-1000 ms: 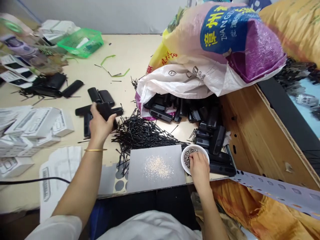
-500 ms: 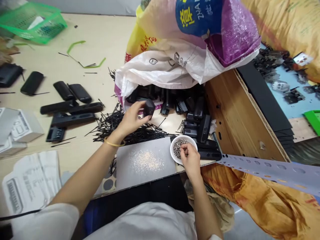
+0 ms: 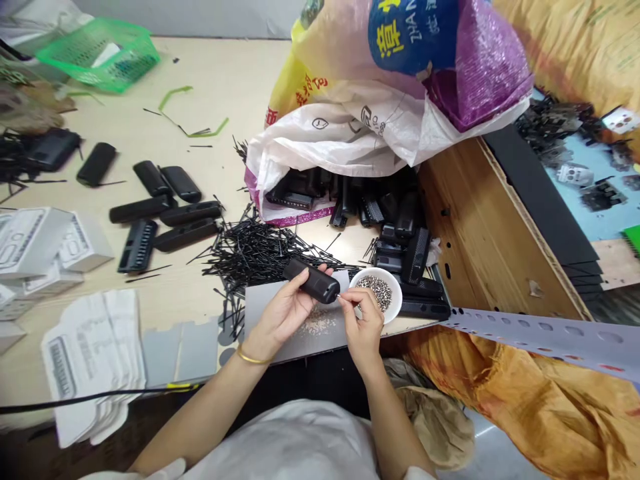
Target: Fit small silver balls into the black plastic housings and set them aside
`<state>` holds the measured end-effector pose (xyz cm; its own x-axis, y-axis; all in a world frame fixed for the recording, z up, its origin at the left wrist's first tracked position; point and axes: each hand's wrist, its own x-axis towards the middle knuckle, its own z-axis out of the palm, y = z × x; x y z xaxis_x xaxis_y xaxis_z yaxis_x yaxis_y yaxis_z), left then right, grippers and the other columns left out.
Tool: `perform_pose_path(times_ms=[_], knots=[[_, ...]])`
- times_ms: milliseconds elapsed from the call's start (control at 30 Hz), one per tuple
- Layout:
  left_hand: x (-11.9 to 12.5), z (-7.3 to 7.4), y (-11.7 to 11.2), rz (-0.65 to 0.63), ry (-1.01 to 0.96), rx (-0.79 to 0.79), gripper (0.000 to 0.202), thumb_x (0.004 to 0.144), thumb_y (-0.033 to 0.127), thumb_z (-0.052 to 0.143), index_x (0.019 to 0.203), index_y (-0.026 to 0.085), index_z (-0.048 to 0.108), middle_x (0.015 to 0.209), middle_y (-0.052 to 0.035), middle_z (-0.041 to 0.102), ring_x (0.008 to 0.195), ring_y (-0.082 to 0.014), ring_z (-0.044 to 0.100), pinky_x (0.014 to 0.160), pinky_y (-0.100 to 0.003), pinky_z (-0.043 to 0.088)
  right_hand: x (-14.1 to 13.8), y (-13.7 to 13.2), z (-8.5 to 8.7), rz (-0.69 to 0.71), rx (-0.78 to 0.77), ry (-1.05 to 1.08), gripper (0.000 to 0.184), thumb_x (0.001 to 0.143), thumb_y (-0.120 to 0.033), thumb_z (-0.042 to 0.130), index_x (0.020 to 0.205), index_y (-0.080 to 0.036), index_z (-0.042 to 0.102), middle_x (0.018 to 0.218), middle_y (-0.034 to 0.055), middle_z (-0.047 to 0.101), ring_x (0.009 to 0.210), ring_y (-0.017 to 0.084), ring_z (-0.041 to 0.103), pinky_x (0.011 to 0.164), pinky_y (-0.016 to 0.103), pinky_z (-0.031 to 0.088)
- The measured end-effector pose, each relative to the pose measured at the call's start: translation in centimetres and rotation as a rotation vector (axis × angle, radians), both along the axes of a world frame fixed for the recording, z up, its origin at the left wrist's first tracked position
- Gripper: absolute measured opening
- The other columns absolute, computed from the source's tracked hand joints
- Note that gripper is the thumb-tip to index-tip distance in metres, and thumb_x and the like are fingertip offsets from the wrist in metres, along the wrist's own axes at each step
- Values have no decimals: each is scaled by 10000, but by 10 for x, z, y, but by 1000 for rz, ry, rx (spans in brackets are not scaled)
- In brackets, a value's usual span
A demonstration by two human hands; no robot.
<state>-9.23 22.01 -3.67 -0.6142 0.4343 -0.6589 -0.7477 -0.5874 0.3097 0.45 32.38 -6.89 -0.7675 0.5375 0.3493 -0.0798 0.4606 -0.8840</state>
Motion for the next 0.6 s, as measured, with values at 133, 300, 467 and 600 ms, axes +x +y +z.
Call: perform_pose_path(times_ms=[133, 300, 467, 600], knots=[[1, 3, -5, 23, 7, -9, 135, 917, 103, 488, 968, 81, 611, 1025, -109, 683, 974, -164, 667, 876, -275, 549, -5, -5, 7, 15, 134, 31, 128, 939, -182, 516, 842, -132, 583, 850, 42, 593, 820, 101, 574, 755, 225, 464], [6, 3, -10, 34, 117, -41, 145, 871, 113, 577, 1009, 90, 614, 1083, -117, 674, 1042, -195, 648, 956, -343, 516, -6, -4, 9, 54, 190, 36, 121, 937, -148, 503, 835, -133, 567, 831, 32, 590, 800, 92, 569, 753, 216, 459], [5, 1, -12, 70, 96, -61, 118, 915, 128, 516, 996, 92, 594, 1065, -116, 675, 1013, -197, 657, 959, -377, 509, -14, -13, 0, 71, 23, 47, 103, 912, -157, 555, 814, -130, 571, 795, 14, 589, 762, 79, 574, 705, 185, 456], [7, 6, -26, 77, 91, -77, 110, 908, 155, 526, 973, 119, 607, 1063, -101, 667, 969, -187, 663, 953, -387, 514, -15, -25, -2, 83, -113, 90, 101, 909, -179, 572, 824, -133, 602, 807, 24, 601, 778, 91, 587, 734, 203, 475]])
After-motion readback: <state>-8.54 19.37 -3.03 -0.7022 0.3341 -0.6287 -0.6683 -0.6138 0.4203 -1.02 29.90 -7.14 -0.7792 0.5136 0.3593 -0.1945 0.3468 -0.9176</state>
